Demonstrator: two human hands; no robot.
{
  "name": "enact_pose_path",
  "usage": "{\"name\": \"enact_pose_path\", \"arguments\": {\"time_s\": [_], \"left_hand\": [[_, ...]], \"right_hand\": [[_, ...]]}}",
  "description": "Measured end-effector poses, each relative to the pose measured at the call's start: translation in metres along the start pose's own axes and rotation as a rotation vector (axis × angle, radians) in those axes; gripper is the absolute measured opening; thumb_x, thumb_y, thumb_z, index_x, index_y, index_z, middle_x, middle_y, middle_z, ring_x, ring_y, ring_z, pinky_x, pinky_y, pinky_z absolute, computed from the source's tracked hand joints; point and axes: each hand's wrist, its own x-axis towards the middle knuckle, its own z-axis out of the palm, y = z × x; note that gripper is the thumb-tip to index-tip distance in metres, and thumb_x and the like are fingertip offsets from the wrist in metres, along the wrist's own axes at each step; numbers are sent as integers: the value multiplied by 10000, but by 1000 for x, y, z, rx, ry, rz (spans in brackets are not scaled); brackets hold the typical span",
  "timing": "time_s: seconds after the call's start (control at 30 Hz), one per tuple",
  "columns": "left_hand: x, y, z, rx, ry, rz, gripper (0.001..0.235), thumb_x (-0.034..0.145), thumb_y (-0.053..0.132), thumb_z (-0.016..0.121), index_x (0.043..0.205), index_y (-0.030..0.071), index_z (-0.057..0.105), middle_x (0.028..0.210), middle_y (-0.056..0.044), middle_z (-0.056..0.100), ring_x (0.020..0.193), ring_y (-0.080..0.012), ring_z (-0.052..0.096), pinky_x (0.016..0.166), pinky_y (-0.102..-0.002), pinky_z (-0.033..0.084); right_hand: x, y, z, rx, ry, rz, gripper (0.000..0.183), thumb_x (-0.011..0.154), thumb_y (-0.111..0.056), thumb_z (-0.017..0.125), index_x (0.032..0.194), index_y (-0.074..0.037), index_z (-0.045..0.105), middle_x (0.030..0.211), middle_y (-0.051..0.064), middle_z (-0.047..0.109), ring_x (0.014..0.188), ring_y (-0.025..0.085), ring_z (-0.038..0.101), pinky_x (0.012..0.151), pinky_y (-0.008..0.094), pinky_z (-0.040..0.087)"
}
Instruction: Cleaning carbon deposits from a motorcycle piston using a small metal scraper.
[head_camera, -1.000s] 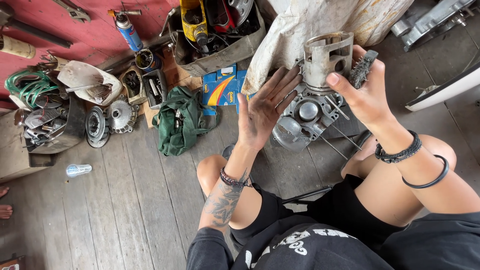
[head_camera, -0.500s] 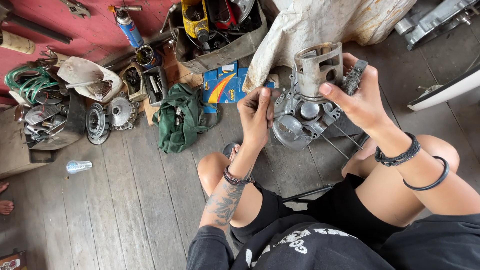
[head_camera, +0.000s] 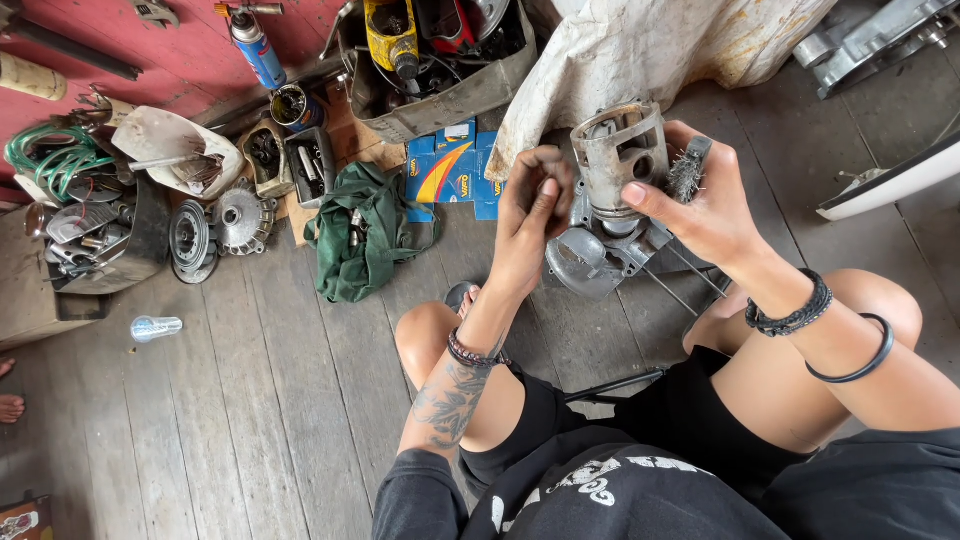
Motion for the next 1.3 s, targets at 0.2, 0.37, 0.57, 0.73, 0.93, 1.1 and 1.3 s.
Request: {"name": "enact_pose_path", "arguments": {"time_s": [0.2,0.37,0.57,0.73,0.93,1.1,1.3], "left_hand": [[0,-21,-5,39,29,-153,510,1142,328,449,1514,-21,438,1478,-230,475,1434,-288,350,1142,-515,383],[-6,-23,0,-188,115,-353,676,1116,449,411,1526,-86,360,1481,-307,437,1427,-393,391,1171,-605,318],[-5,-37,-12,-254,69,-344,671,1125,514,366,1516,-28,437,1464,-289,503,1386,-402,468,1139,-594,400],[-7,-47,-11,-393,175,-452,728,1108,587,363,1515,-11,449,1483,-262,486,1381,-398,462,1127,-582,409],[-6,-35,-3,-422,231,-513,779,1050,645,401,1518,25,452,1523,-274,447,1419,-437,414,1148,-601,372],[-2,-56,-21,-545,169,-475,849,1042,763,403,1418,15,542,1314,-318,591,1177,-494,610,860,-674,564],[0,-35,-14,-370,226,-390,719,1027,631,537,1459,56,524,1432,-274,530,1366,-430,477,1118,-586,408]], "right_hand": [[-4,6,11,-163,-51,35,522,816,-323,886,1152,21,684,820,154,620,762,188,564,627,340,431],[-11,19,14,-234,-44,62,487,828,-362,879,1120,-23,687,729,145,623,683,159,565,579,321,446],[-12,25,6,-315,-71,23,391,860,-366,862,1003,-41,698,590,109,584,558,113,507,498,266,398],[-2,2,3,-394,-104,-45,346,899,-356,843,901,-49,683,533,92,552,484,136,447,491,309,359],[1,21,-21,-556,-75,-81,574,897,-608,820,1148,-104,707,645,10,604,457,127,431,534,280,362],[-6,12,-15,-628,-122,-63,546,1111,-579,304,1318,-168,597,682,4,557,526,250,535,705,357,465],[3,2,-11,-615,-194,-196,452,1018,-427,684,1282,-87,548,584,-10,507,554,256,533,827,419,446]]}}
